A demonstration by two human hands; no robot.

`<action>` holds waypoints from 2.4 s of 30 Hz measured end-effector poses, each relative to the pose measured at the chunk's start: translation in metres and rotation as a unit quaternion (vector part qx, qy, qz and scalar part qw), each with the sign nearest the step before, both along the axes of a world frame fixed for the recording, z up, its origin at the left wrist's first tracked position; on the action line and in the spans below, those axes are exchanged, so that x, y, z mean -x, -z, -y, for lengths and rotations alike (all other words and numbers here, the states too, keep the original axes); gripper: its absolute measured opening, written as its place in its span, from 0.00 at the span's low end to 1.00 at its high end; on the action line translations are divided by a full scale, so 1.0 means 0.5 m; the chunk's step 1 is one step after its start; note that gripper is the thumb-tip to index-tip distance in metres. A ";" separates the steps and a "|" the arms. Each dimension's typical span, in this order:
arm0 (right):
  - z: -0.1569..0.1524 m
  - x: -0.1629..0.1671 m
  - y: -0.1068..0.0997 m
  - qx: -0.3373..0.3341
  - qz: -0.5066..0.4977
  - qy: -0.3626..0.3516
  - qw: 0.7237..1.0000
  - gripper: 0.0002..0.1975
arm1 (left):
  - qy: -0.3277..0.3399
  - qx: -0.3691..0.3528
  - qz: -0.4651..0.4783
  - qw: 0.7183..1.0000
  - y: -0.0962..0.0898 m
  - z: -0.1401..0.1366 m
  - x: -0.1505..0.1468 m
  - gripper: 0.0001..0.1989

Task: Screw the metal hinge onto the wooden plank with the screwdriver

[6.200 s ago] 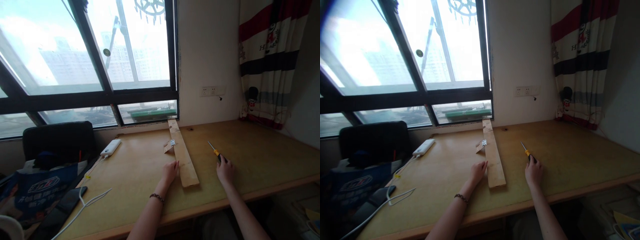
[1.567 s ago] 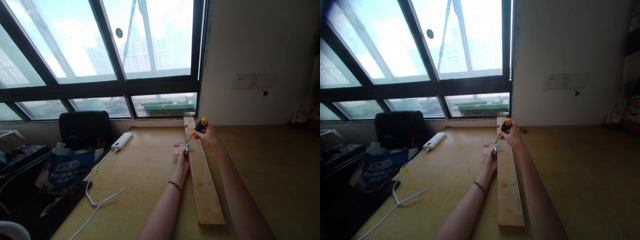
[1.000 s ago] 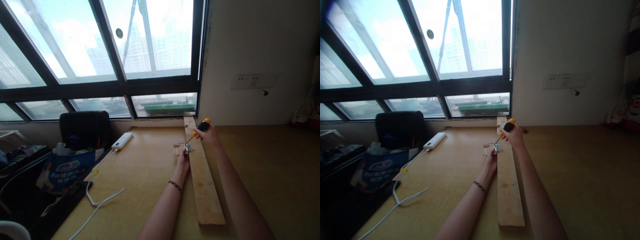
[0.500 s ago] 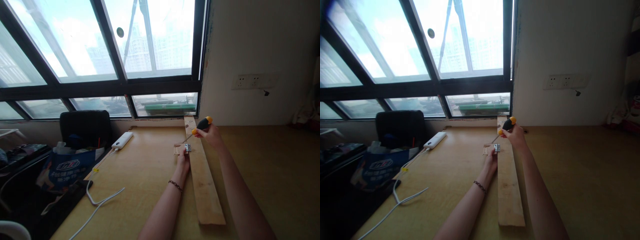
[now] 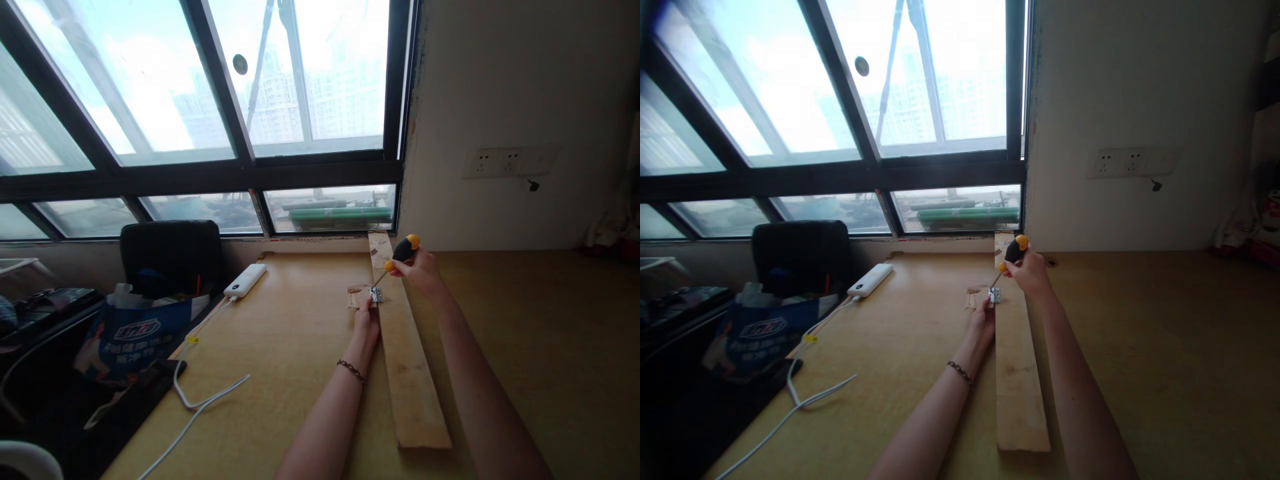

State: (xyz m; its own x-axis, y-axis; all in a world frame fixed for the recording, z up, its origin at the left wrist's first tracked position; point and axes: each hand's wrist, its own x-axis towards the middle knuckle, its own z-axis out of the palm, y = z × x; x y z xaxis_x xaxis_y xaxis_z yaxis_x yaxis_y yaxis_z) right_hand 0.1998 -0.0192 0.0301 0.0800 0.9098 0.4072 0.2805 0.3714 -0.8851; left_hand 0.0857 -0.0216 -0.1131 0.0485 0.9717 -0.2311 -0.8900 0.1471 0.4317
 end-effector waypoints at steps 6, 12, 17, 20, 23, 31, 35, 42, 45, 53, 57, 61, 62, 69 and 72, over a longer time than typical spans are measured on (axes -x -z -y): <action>0.006 0.002 -0.008 -0.039 0.108 0.063 0.991 0.15 | 0.007 -0.003 -0.003 1.000 -0.002 0.002 0.001 0.07; 0.008 0.012 -0.013 -0.105 0.202 0.170 0.959 0.18 | 0.009 0.008 0.005 1.000 -0.003 0.001 0.001 0.06; 0.010 0.018 -0.008 -0.055 0.108 0.108 0.987 0.17 | -0.007 0.001 -0.010 1.000 0.001 0.000 0.001 0.06; 0.012 0.014 -0.012 0.001 0.018 0.030 0.999 0.18 | -0.013 -0.009 -0.004 1.000 0.002 0.000 0.002 0.06; 0.017 0.007 -0.018 0.040 -0.027 -0.056 0.997 0.18 | -0.006 -0.013 0.000 1.000 0.001 0.001 0.002 0.06; 0.011 0.014 -0.014 -0.059 0.159 0.111 0.979 0.16 | 0.013 0.003 0.008 1.000 -0.002 0.000 0.005 0.06; 0.008 0.021 -0.011 -0.049 0.136 0.116 0.983 0.17 | 0.005 0.006 0.014 1.000 -0.001 -0.002 0.005 0.06; 0.010 0.009 -0.013 0.064 -0.059 -0.068 0.994 0.17 | -0.004 0.011 0.020 1.000 0.000 -0.002 0.005 0.08; 0.004 0.005 -0.007 0.055 -0.038 -0.051 0.996 0.16 | -0.005 0.009 0.018 1.000 0.002 -0.002 0.006 0.07; -0.003 0.023 0.008 -0.044 0.134 0.186 0.972 0.18 | -0.017 0.002 0.005 1.000 0.003 -0.001 0.006 0.08; 0.002 0.031 0.004 0.000 0.051 0.113 0.992 0.17 | -0.018 0.003 0.009 1.000 -0.001 0.000 0.005 0.08; 0.009 0.027 -0.007 0.001 0.024 0.118 0.993 0.15 | -0.019 0.013 -0.003 1.000 -0.004 -0.003 0.011 0.06; 0.011 0.024 -0.010 0.000 0.026 0.130 0.991 0.15 | -0.020 0.015 -0.012 1.000 -0.004 -0.005 0.014 0.05; 0.015 0.003 -0.023 0.045 0.016 0.117 0.992 0.15 | 0.004 0.036 -0.103 0.994 -0.001 -0.014 0.029 0.06; 0.017 0.006 -0.025 0.055 0.008 0.112 0.992 0.14 | -0.010 0.028 -0.201 0.979 0.000 -0.012 0.035 0.09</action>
State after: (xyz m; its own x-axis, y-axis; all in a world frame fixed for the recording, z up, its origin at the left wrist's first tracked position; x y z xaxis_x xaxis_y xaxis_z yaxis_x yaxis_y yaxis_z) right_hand 0.1969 -0.0278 0.0428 0.2791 0.9093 0.3085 0.3596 0.1990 -0.9117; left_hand 0.0683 -0.0156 -0.1132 -0.0766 0.9565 -0.2814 -0.6531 0.1652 0.7391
